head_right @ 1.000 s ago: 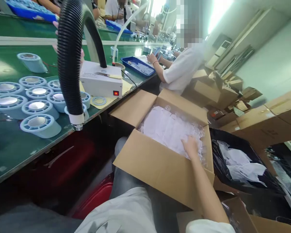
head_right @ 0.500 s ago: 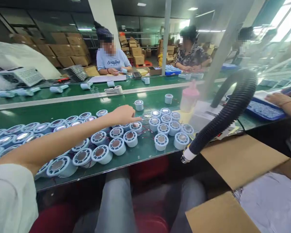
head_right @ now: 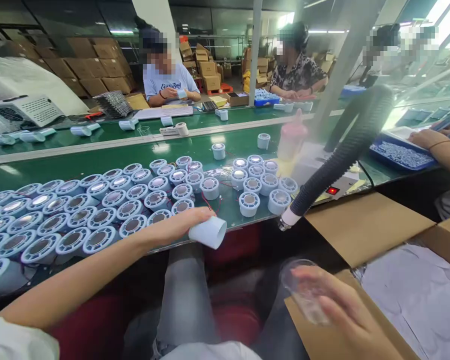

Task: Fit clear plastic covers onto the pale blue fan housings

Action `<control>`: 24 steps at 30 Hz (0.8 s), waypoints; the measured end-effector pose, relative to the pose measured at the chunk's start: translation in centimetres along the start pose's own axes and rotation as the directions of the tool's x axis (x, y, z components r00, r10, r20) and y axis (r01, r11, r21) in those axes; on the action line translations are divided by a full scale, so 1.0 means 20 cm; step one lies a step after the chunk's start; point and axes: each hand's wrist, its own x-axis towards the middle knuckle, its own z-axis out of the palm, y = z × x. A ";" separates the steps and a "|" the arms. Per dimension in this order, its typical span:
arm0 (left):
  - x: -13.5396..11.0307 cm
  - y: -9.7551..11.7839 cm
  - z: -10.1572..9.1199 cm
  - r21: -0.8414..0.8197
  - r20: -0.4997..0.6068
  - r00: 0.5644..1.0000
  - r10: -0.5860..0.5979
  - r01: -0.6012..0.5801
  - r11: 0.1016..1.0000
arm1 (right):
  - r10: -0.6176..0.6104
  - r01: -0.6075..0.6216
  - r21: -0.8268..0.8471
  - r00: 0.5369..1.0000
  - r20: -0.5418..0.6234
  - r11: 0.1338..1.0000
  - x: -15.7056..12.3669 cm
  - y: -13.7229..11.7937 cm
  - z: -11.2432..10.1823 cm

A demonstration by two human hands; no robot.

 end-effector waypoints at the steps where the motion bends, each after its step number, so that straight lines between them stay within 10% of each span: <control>1: -0.01 -0.01 0.06 -0.087 0.082 0.996 0.018 -0.011 0.996 | -0.088 0.090 -0.018 0.993 0.074 0.996 0.04 -0.07 0.05; 6: -0.01 -0.04 0.35 -0.486 0.561 0.824 0.083 0.247 0.838 | -0.296 0.368 -0.398 0.927 0.232 0.840 0.24 -0.33 0.29; 10: 0.00 0.02 0.39 -0.423 0.642 0.763 0.077 0.269 0.865 | -0.209 0.340 -0.543 0.934 0.289 0.768 0.27 -0.38 0.35; 17: -0.10 0.10 0.36 -0.106 0.169 0.958 0.231 -0.216 0.971 | 0.026 0.037 -0.172 0.937 0.348 0.984 0.22 -0.33 0.29; 24: -0.10 -0.01 0.47 -0.197 -0.045 0.946 0.322 -0.324 0.925 | 0.250 -0.295 0.271 0.949 0.190 0.916 0.21 -0.36 0.30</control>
